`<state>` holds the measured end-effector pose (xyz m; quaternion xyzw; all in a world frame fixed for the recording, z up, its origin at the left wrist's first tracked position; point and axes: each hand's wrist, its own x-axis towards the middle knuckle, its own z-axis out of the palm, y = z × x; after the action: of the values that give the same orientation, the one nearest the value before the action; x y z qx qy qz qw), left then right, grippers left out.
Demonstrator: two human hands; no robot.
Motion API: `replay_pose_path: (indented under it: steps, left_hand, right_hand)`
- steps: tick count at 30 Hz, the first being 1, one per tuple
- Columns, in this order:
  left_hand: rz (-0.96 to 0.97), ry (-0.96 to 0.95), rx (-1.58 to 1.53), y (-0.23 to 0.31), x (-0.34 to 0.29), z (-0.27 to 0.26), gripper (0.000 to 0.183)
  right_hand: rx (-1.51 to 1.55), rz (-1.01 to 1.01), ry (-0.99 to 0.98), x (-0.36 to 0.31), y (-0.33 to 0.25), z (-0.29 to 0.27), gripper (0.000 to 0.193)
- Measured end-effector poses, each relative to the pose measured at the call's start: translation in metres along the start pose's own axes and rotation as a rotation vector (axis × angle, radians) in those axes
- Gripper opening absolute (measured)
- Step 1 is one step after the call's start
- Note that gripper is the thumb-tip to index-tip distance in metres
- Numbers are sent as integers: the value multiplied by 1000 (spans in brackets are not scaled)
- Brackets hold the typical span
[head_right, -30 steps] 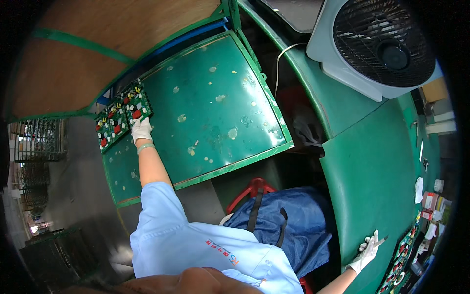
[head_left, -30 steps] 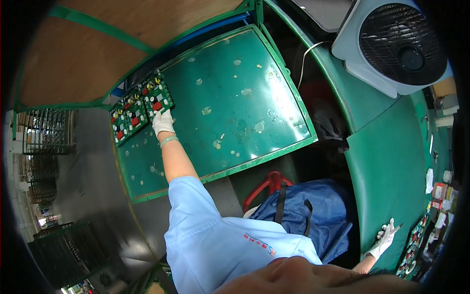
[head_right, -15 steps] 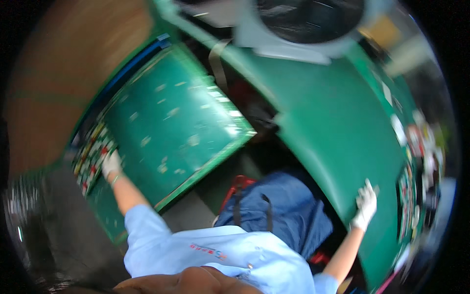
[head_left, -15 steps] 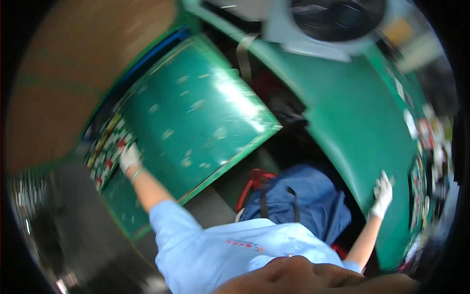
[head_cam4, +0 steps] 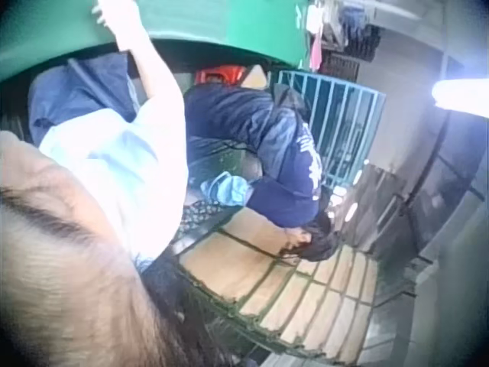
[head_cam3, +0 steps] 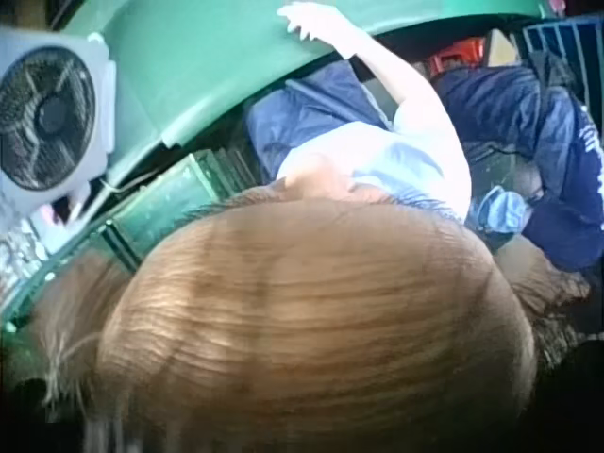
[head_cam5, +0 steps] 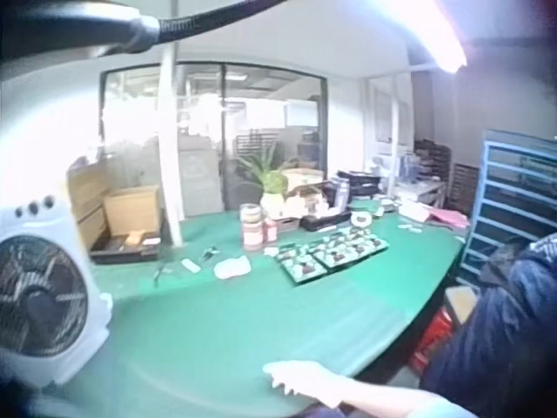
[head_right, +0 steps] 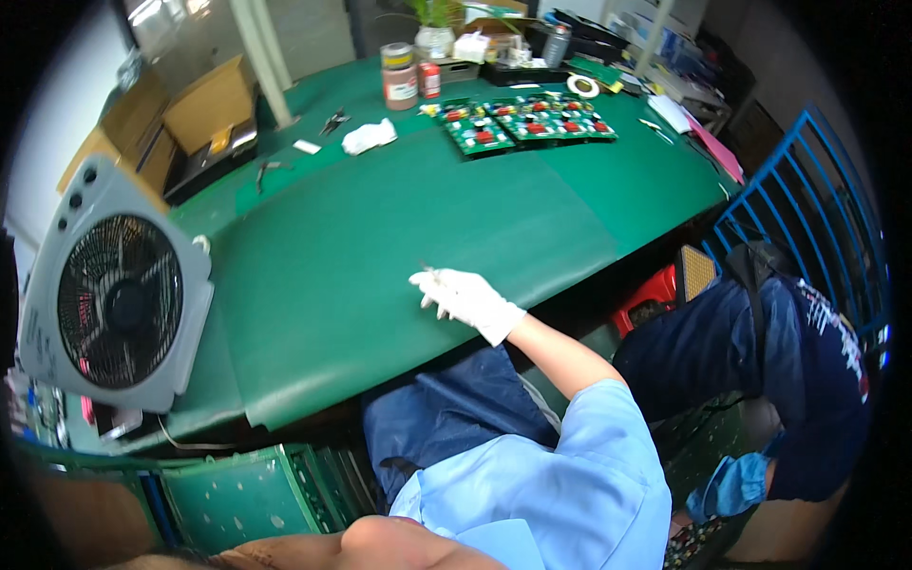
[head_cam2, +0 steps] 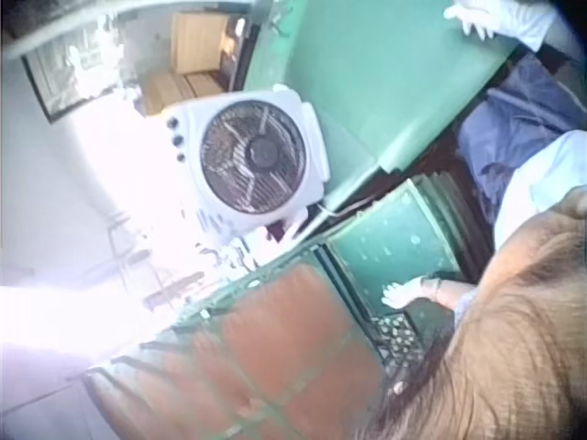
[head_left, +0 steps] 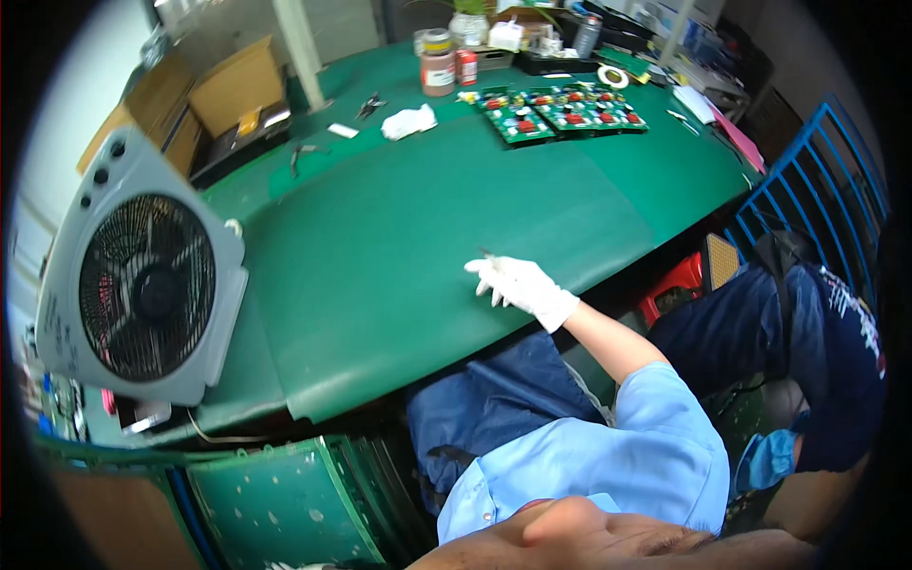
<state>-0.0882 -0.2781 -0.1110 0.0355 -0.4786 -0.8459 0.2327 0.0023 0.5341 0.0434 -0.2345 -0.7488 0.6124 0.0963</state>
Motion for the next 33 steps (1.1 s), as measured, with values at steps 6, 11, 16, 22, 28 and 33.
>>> replay_pose_path:
  steps: [6, 11, 16, 22, 28, 33]
  left_hand:
    - [49, -489, 549, -110, -9, 402, 50]
    - [-100, -1144, 611, -161, -119, 614, 46]
    - [-351, -1538, 770, -182, -213, 702, 41]
    - [-512, -1766, 884, -253, -222, 711, 39]
    - [-507, -1697, 857, -240, -241, 708, 33]
    - [-545, -1616, 1001, -228, -255, 717, 33]
  right_hand:
    - [-3, -488, 190, -43, 27, -43, 31]
    - [-94, -424, 495, -101, 40, -66, 35]
    - [-110, -275, 622, -169, 74, -70, 44]
    - [-526, -269, 855, -220, 134, -40, 29]
    - [-456, 290, 989, -286, 168, -20, 38]
    - [-354, 297, 898, -293, 152, -18, 40]
